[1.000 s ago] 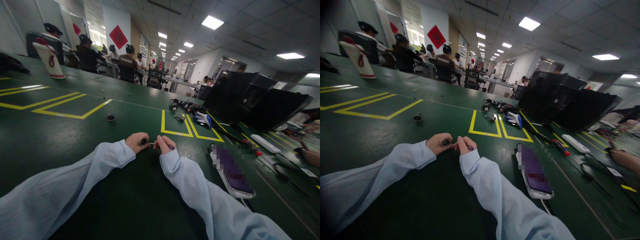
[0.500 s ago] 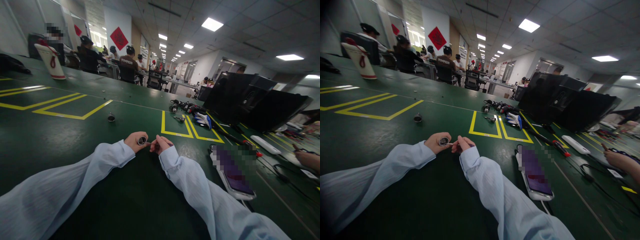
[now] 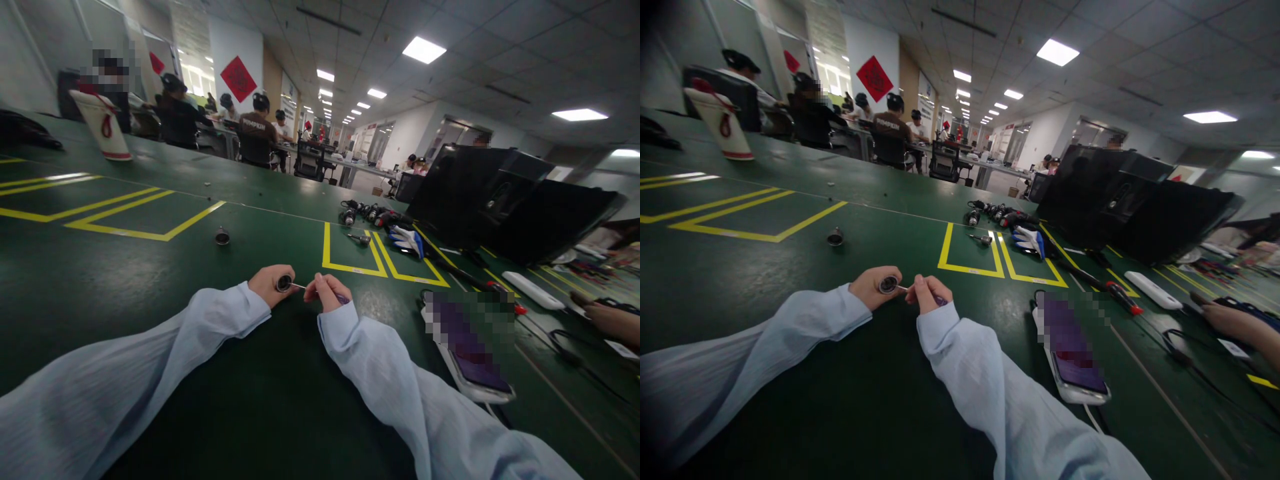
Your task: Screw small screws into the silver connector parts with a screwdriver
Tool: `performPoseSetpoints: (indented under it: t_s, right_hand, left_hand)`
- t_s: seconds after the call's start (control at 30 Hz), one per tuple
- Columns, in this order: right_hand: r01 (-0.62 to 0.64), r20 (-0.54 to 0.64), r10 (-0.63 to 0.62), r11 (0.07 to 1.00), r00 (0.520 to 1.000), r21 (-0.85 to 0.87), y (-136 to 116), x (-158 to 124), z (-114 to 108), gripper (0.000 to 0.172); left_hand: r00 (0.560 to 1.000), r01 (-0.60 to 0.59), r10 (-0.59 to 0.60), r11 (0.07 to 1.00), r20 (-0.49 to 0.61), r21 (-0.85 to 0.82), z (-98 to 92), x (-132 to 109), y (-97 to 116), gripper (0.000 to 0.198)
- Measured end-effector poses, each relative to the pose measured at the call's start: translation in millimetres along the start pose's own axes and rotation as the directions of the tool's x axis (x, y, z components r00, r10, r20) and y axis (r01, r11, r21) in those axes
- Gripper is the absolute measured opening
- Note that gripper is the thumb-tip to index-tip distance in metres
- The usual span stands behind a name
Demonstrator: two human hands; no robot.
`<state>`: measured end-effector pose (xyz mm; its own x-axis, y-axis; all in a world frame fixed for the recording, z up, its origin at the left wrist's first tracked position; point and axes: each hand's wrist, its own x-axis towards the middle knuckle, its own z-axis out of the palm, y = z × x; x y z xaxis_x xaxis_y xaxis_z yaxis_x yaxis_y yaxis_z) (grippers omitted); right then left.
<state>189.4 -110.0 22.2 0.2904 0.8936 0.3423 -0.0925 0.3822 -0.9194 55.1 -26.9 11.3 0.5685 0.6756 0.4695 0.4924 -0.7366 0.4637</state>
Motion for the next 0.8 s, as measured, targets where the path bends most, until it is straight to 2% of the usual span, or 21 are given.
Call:
performPoseSetpoints:
  t_s: [0.13,0.27,0.43,0.5,0.67,0.8]
  right_hand:
    - [0.078,-0.032,-0.081,0.991,0.996,-0.108,1,-1,0,0.035]
    - [0.142,0.004,-0.146,0.961,0.989,-0.237,6,-1,0,0.037]
    - [0.106,-0.018,-0.111,0.975,0.994,-0.197,6,0,-1,0.034]
    - [0.129,-0.001,-0.132,0.974,0.991,-0.187,4,-1,-1,0.033]
    - [0.279,0.102,-0.261,0.92,0.96,-0.274,5,-3,-1,0.036]
    - [0.326,0.111,-0.308,0.869,0.945,-0.373,7,-3,-2,0.034]
  left_hand:
    - [0.999,0.006,-0.007,0.999,0.045,0.032,-0.8,-3,1,0.017]
    - [0.998,-0.022,0.02,0.999,0.064,0.028,-3.9,-6,5,0.014]
    - [0.995,-0.047,0.043,0.998,0.088,0.042,-6.5,-7,9,0.012]
    - [0.995,-0.05,0.047,0.998,0.084,0.038,-7.2,-6,9,0.011]
    - [0.997,-0.049,0.046,0.998,0.068,0.036,-9.2,-5,8,0.015]
    - [0.999,-0.032,0.032,0.999,0.031,0.004,-10.0,-5,8,0.018]
